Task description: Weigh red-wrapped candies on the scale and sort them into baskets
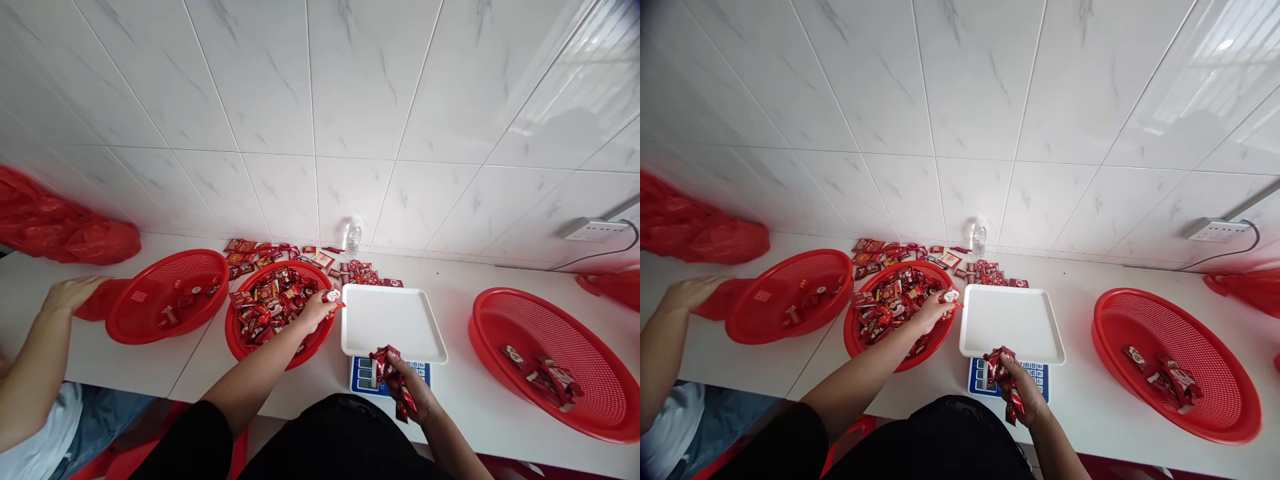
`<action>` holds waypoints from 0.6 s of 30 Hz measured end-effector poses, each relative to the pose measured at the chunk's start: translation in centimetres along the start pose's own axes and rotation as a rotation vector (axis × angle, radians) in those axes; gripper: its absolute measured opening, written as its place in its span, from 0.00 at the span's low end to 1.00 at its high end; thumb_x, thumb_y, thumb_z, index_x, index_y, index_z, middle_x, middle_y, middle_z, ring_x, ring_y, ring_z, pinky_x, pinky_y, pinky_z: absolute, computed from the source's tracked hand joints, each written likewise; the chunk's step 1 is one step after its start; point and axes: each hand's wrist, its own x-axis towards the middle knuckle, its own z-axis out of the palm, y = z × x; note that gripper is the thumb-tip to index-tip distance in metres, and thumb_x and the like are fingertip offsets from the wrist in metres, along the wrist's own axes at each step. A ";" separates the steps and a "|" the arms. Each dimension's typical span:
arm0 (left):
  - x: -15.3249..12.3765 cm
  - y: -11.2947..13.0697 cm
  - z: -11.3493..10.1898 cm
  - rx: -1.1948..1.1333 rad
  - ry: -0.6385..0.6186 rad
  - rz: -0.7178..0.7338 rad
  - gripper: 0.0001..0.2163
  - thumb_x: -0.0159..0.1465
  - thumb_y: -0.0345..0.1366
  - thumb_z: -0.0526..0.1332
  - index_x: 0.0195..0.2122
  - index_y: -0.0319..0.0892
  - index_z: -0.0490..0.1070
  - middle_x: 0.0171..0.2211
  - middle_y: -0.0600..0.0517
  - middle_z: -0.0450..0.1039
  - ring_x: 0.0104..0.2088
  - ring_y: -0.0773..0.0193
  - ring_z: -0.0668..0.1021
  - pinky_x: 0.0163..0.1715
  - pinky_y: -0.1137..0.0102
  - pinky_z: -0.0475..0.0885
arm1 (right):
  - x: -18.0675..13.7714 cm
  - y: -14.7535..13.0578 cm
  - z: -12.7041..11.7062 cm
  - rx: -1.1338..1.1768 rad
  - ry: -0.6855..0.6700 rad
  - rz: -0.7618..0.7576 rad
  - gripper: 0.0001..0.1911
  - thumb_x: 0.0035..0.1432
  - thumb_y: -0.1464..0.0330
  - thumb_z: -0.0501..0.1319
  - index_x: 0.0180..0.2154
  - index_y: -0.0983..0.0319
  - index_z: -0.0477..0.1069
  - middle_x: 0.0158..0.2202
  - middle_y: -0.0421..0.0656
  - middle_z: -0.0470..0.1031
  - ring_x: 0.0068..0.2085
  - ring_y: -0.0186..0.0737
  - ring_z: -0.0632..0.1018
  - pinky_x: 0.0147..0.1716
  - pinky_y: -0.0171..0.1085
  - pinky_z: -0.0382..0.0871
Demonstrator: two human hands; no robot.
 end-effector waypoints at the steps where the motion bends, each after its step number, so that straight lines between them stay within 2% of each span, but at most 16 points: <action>1: -0.1 0.2 1.2 0.002 -0.035 -0.007 0.15 0.51 0.32 0.64 0.40 0.39 0.69 0.31 0.51 0.73 0.22 0.71 0.71 0.21 0.76 0.65 | 0.0 0.0 0.0 0.007 -0.008 0.000 0.16 0.47 0.55 0.64 0.27 0.60 0.65 0.14 0.33 0.60 0.14 0.24 0.58 0.12 0.26 0.46; 3: -0.3 0.3 3.4 0.029 -0.089 -0.042 0.15 0.52 0.34 0.64 0.41 0.39 0.69 0.34 0.48 0.73 0.25 0.69 0.73 0.22 0.76 0.66 | 0.0 -0.2 -0.2 0.026 -0.013 -0.004 0.16 0.47 0.55 0.65 0.27 0.60 0.65 0.14 0.33 0.60 0.14 0.24 0.58 0.12 0.25 0.47; 5: -0.7 0.1 5.0 0.048 -0.135 -0.085 0.18 0.52 0.36 0.65 0.44 0.40 0.68 0.41 0.45 0.73 0.32 0.65 0.76 0.27 0.74 0.69 | -0.1 -0.4 -0.4 0.044 -0.007 -0.013 0.16 0.47 0.56 0.65 0.26 0.60 0.65 0.14 0.33 0.61 0.14 0.23 0.58 0.12 0.25 0.48; 9: -0.9 -0.6 5.8 0.032 -0.207 -0.121 0.24 0.53 0.41 0.65 0.51 0.45 0.65 0.53 0.43 0.65 0.48 0.54 0.72 0.37 0.67 0.71 | -0.6 -0.6 -0.9 0.059 0.020 -0.018 0.17 0.47 0.55 0.65 0.25 0.60 0.63 0.14 0.32 0.60 0.14 0.23 0.57 0.12 0.25 0.46; 11: -0.5 -0.7 5.0 0.033 -0.161 -0.045 0.21 0.55 0.43 0.63 0.49 0.44 0.67 0.53 0.42 0.66 0.49 0.54 0.72 0.38 0.66 0.71 | -0.8 -0.5 -1.1 0.054 0.023 -0.004 0.18 0.47 0.55 0.65 0.25 0.60 0.62 0.14 0.32 0.60 0.13 0.22 0.57 0.12 0.25 0.45; 12: -0.2 -0.8 4.4 0.062 -0.099 0.014 0.18 0.57 0.42 0.61 0.47 0.43 0.67 0.52 0.43 0.67 0.48 0.56 0.72 0.39 0.66 0.71 | -0.9 -0.5 -1.2 0.051 0.023 0.002 0.18 0.48 0.55 0.64 0.25 0.60 0.62 0.14 0.32 0.60 0.13 0.22 0.57 0.12 0.25 0.45; 15: 1.0 -1.3 1.1 0.376 0.181 0.149 0.11 0.63 0.38 0.52 0.45 0.43 0.67 0.47 0.45 0.70 0.46 0.61 0.73 0.44 0.68 0.69 | -1.0 -0.2 -1.3 0.050 0.029 0.002 0.18 0.48 0.55 0.64 0.25 0.60 0.61 0.15 0.32 0.61 0.14 0.22 0.57 0.12 0.25 0.46; 16: 1.2 -1.7 -0.2 0.544 0.262 0.148 0.12 0.64 0.36 0.50 0.46 0.43 0.66 0.48 0.46 0.69 0.48 0.61 0.72 0.46 0.68 0.68 | -0.9 -0.1 -1.3 0.052 0.032 0.000 0.18 0.48 0.55 0.64 0.25 0.60 0.62 0.15 0.32 0.61 0.14 0.22 0.57 0.12 0.25 0.47; 18: 1.2 -3.0 -2.9 0.671 0.292 0.093 0.12 0.61 0.35 0.53 0.46 0.42 0.66 0.50 0.43 0.67 0.52 0.57 0.69 0.49 0.64 0.64 | -0.6 0.0 -1.3 0.028 0.038 -0.013 0.17 0.48 0.55 0.64 0.26 0.60 0.62 0.15 0.32 0.61 0.14 0.22 0.57 0.12 0.25 0.47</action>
